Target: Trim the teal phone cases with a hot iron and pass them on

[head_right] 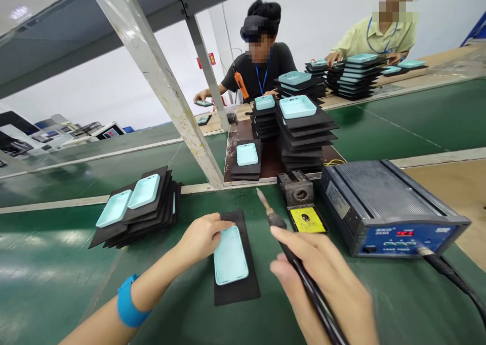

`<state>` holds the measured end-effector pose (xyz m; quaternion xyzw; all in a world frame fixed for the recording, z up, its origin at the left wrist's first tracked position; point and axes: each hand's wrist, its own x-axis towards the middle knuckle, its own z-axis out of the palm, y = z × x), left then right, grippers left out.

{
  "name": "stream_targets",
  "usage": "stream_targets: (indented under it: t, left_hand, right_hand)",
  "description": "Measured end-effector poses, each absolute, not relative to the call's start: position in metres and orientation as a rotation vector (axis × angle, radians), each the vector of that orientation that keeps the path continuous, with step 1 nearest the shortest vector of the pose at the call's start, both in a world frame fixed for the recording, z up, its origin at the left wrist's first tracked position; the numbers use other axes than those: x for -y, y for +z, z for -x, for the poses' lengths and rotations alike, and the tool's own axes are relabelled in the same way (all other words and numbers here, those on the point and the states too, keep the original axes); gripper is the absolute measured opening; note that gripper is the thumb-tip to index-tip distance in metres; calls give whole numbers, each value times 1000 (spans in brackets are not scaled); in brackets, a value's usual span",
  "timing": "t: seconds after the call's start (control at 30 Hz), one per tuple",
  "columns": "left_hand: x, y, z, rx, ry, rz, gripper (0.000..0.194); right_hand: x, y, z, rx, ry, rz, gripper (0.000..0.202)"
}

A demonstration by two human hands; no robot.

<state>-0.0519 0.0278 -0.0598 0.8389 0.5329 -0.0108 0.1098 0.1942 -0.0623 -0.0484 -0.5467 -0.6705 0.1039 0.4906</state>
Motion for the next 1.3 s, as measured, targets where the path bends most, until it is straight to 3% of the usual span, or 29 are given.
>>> stream_targets:
  t: [0.17,0.33,0.47,0.6,0.77,0.83,1.03,1.2,1.3]
  left_hand:
    - [-16,-60,61,-1690,317,-2070,49]
    - [24,-58,71,-1672,721,-1067,76]
    - [42,-63,58,-1559,862,-716,89]
    - [37,-74,40,-1568,881,-694,93]
    - [16,-77,21,-1393,989,-912,60]
    - [-3,-66,19,-1402,1043,-977,56]
    - [-116,-13,8,-1324,1088,-1255,65]
    - [-214,-5,-20,-1419,1044,-1355,60]
    - [-244,-7,-30,-1494,1020,-1435,45]
  right_hand:
    - [35,-81,-167,1832,231,1217,25]
    - [37,-115,-146,1925,233,1252,21]
    - [42,-132,-139,2027,272,1259,24]
    - [42,-136,-140,2034,339,1237,30]
    - [41,-120,-147,1869,268,1077,30]
    - [42,-110,-153,1733,181,1016,29]
    - [43,-96,-171,1446,72,1043,21]
    - [40,-100,-169,1433,145,1121,17]
    - [35,-99,-168,1425,163,1149,14]
